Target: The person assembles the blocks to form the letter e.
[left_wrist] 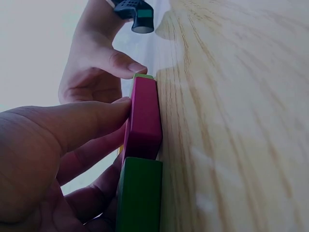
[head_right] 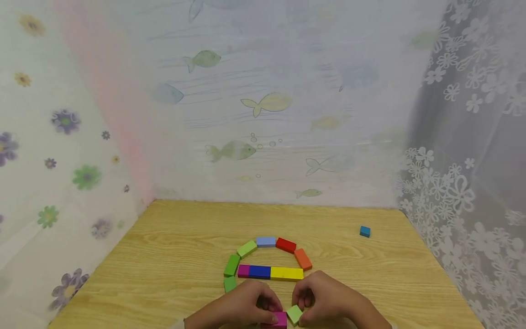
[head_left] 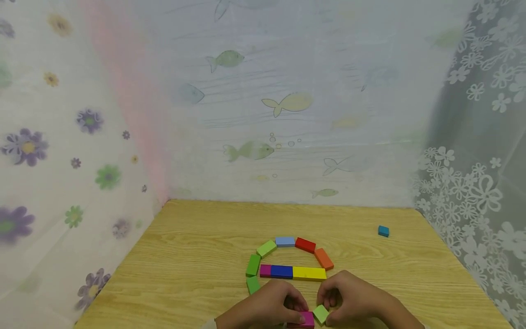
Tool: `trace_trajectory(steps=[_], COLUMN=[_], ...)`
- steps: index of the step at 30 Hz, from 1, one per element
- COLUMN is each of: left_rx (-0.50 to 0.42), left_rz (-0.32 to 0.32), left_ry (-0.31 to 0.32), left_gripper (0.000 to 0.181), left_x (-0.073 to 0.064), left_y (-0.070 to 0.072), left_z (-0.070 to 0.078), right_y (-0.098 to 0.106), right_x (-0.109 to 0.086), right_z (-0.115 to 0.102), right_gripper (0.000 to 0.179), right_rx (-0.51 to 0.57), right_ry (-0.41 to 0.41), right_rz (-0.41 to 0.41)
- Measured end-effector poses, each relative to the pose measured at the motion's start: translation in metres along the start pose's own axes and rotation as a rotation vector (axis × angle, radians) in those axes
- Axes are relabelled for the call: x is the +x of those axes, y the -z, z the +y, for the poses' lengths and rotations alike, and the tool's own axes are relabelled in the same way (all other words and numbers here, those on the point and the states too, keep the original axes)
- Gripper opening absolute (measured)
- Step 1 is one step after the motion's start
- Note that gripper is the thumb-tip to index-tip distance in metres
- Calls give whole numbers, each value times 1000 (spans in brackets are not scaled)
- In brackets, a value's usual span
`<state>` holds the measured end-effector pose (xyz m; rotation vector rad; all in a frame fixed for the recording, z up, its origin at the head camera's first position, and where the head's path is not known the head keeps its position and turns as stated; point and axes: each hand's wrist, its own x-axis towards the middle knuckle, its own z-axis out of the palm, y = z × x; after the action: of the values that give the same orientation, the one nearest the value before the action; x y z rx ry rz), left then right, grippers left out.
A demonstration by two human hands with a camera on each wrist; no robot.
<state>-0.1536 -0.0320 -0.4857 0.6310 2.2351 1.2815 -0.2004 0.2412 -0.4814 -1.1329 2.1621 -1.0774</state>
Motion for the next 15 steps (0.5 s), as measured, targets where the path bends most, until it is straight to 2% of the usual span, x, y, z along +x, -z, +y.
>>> trace_trajectory(steps=[5, 15], left_rx=[-32, -35], left_rz=[-18, -26], left_ry=[2, 6], left_gripper=[13, 22], left_x=[1, 1], left_y=[1, -1], left_z=[-1, -3], right_y=[1, -1], right_x=[0, 0], right_z=[0, 0], right_gripper=[23, 22], right_rx=[-5, -7], right_ry=[2, -25], right_rz=[-5, -7])
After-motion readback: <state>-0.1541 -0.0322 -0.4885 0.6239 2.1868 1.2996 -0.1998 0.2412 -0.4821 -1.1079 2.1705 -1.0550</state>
